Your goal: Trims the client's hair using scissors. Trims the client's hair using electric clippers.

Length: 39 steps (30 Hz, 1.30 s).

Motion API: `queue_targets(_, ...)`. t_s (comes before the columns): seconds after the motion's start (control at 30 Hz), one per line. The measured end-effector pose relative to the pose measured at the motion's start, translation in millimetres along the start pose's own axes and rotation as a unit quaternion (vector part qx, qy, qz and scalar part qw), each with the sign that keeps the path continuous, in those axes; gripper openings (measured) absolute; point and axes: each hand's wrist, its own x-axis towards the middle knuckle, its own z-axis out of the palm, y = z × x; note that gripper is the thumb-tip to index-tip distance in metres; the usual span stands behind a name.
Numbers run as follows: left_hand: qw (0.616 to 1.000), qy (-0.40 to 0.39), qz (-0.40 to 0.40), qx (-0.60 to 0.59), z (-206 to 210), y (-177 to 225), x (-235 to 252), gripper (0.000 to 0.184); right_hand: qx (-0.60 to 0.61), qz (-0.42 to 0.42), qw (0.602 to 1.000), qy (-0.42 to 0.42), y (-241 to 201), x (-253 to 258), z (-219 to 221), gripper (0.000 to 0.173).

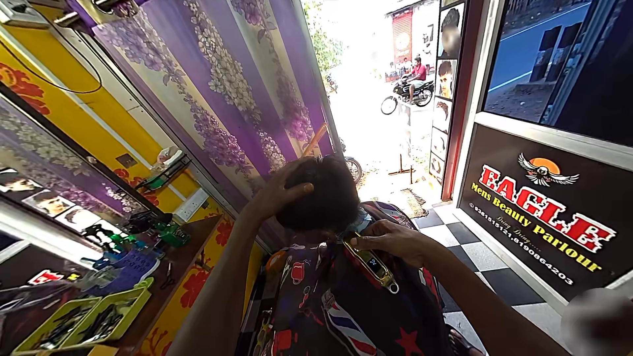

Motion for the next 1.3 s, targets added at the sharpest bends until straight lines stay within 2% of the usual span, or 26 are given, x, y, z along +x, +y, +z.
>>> queue_targets(0.17,1.0,-0.002,-0.021,-0.008,-0.5,2.0,-0.5,0.091,0.008,-0.034,0.999,-0.007,4.3,1.7,0.9,0.023)
queue_targets(0.47,0.999,0.0,-0.013,-0.052,-0.4,-0.8,-1.2,0.086,0.019,-0.086,0.996,-0.004,12.0,2.2,4.1,0.023)
queue_targets(1.03,0.999,0.014,-0.033,-0.037,0.9,1.3,-8.7,0.084,0.058,-0.128,0.99,-0.015,17.6,3.6,17.4,0.026)
queue_targets(1.2,0.999,0.015,-0.034,-0.035,1.5,5.2,-9.6,0.086,0.058,-0.162,0.984,-0.035,44.4,19.2,6.7,0.036)
queue_targets(1.3,0.999,0.017,-0.029,-0.029,1.5,0.0,-8.3,0.087,0.067,-0.17,0.982,-0.038,48.2,21.1,6.6,0.035)
